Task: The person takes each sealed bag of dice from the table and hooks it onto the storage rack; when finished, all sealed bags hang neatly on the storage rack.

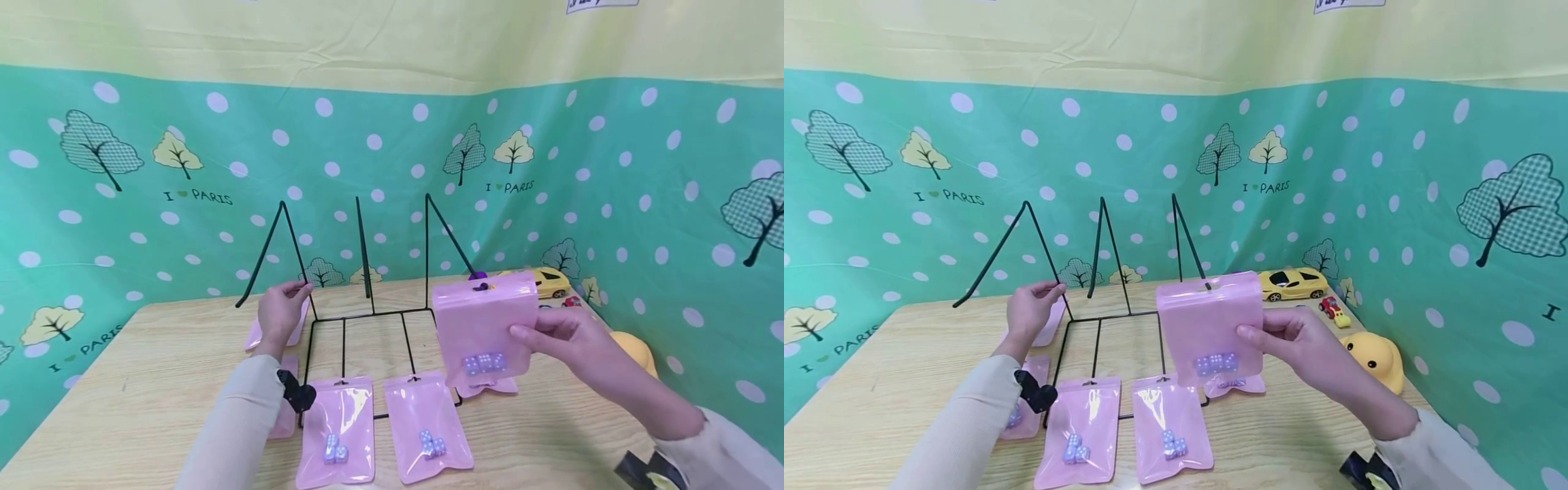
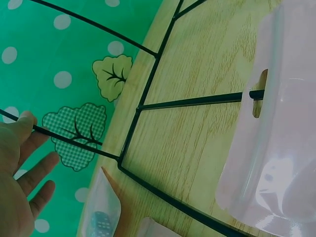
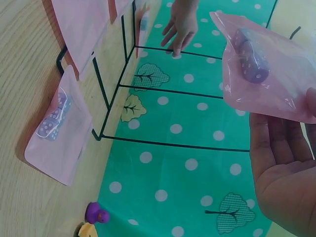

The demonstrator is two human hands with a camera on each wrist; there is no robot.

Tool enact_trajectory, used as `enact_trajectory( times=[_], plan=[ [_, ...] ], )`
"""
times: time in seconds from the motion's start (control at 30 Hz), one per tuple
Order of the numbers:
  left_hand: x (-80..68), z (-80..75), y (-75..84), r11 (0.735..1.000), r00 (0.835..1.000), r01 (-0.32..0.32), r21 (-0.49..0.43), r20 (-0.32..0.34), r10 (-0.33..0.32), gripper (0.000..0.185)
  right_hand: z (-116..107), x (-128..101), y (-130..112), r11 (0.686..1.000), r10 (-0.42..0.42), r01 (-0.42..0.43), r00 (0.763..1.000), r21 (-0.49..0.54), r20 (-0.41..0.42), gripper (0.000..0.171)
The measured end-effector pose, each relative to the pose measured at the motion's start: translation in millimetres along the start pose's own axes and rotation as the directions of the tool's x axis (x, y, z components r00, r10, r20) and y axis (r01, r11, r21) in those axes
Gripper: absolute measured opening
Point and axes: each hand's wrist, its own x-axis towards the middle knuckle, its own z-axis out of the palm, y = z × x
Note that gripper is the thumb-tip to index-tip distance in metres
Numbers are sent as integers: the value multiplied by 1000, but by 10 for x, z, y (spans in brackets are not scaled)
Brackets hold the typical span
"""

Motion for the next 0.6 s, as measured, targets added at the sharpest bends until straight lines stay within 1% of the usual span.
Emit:
enact_trajectory(
  times=[0.17,0.33,0.5,0.6],
  plan=[
    [2,13,-8,1000,1000,-4,-6,2,4,37,16,39,13,999,36,-37,999,34,31,19],
    [-3,7,-7,1000,1000,-1,-17,12,1,37,30,84,2,994,98,-100,994,47,40,27],
    [0,-3,-5,1000,1000,8,-17,10,-8,38,54,160,-17,981,182,-184,983,62,36,35],
    [0,-8,-8,1000,1000,13,-19,8,-13,38,64,211,-20,976,205,-206,979,70,20,39]
  ],
)
